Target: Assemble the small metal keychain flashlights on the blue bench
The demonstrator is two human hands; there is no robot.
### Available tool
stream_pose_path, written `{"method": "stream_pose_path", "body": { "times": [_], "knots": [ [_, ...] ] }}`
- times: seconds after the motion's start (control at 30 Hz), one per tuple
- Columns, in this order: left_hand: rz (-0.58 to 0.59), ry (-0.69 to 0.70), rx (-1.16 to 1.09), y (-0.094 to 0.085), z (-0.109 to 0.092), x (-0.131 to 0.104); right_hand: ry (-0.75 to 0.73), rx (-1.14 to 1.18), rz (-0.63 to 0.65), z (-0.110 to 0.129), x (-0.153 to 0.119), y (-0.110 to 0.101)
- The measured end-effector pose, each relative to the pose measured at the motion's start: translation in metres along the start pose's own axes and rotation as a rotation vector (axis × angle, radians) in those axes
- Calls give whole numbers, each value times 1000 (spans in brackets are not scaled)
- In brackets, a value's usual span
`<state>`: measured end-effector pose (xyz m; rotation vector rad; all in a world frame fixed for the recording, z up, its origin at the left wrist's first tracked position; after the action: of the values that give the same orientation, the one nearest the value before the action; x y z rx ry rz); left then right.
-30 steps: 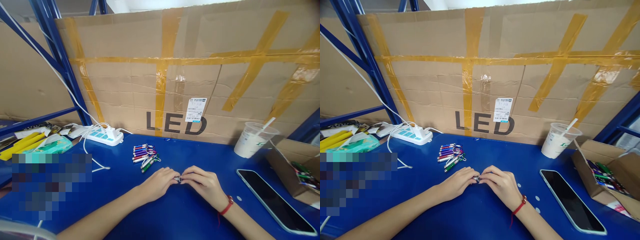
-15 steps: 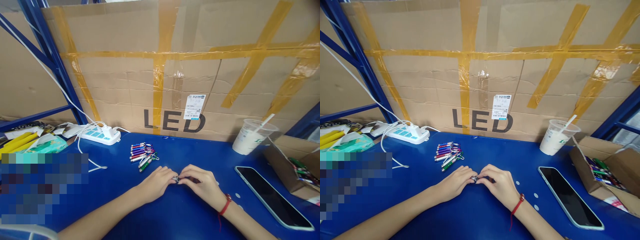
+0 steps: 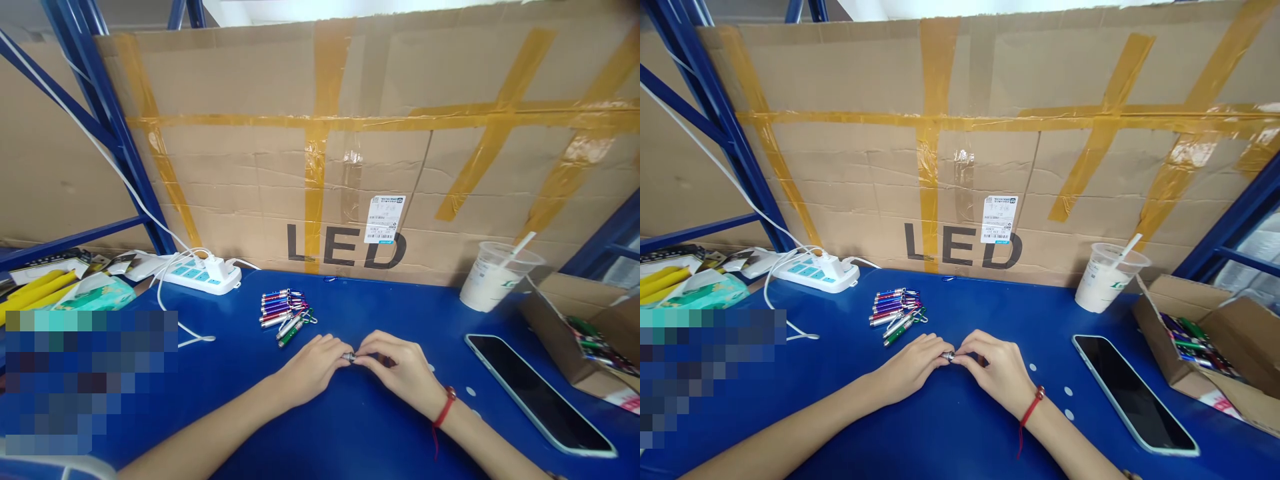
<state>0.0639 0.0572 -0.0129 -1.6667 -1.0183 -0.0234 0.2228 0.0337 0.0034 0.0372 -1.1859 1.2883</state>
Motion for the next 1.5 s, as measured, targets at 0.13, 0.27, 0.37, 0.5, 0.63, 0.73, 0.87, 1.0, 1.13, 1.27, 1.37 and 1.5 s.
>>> {"method": "stream_pose_path", "body": {
  "times": [0.13, 0.27, 0.37, 0.5, 0.63, 0.73, 0.87, 1.0, 1.13, 1.27, 1.37, 1.5],
  "knots": [
    [-8, -10, 2, 0, 0, 1, 3, -4, 0, -1, 0, 1],
    [-11, -22, -5, -1, 0, 1, 24, -2, 6, -2, 1, 2],
    [-12, -42, -20, -2, -1, 1, 44, -2, 10, -3, 1, 2],
    [-22, -75, -48, -5, -3, 1, 81, -29, 17, -4, 1, 2],
    [-27, -93, -69, -7, -4, 2, 124, -59, 14, -5, 1, 1],
    [-29, -92, -90, -8, -5, 2, 141, -54, 17, -5, 1, 1],
    [-51, -84, -110, -9, -5, 1, 211, -18, 30, -6, 2, 4],
    [-108, -63, -127, -7, -5, -1, 387, 127, 58, -7, 0, 8],
    [-167, -12, -108, -5, -4, -3, 477, 255, 62, -1, -2, 10],
    [-143, 13, -98, -4, -3, -4, 456, 258, 53, 2, -2, 10],
    [-127, -2, -91, -5, -4, -4, 402, 198, 60, 1, -2, 9],
    [-126, -18, -49, -5, -5, -2, 272, 26, 45, -3, -2, 7]
  ]
}}
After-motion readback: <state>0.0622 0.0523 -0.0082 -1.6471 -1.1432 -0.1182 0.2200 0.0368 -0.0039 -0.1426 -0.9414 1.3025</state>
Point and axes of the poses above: each hand's wrist, its own x-axis towards the middle knuckle, its own y-axis out of the palm, z = x × y, the point moved 3 cm from there along x, towards the middle knuckle, and after that the axes turned 15 degrees about -z, right-handed, at the moved point
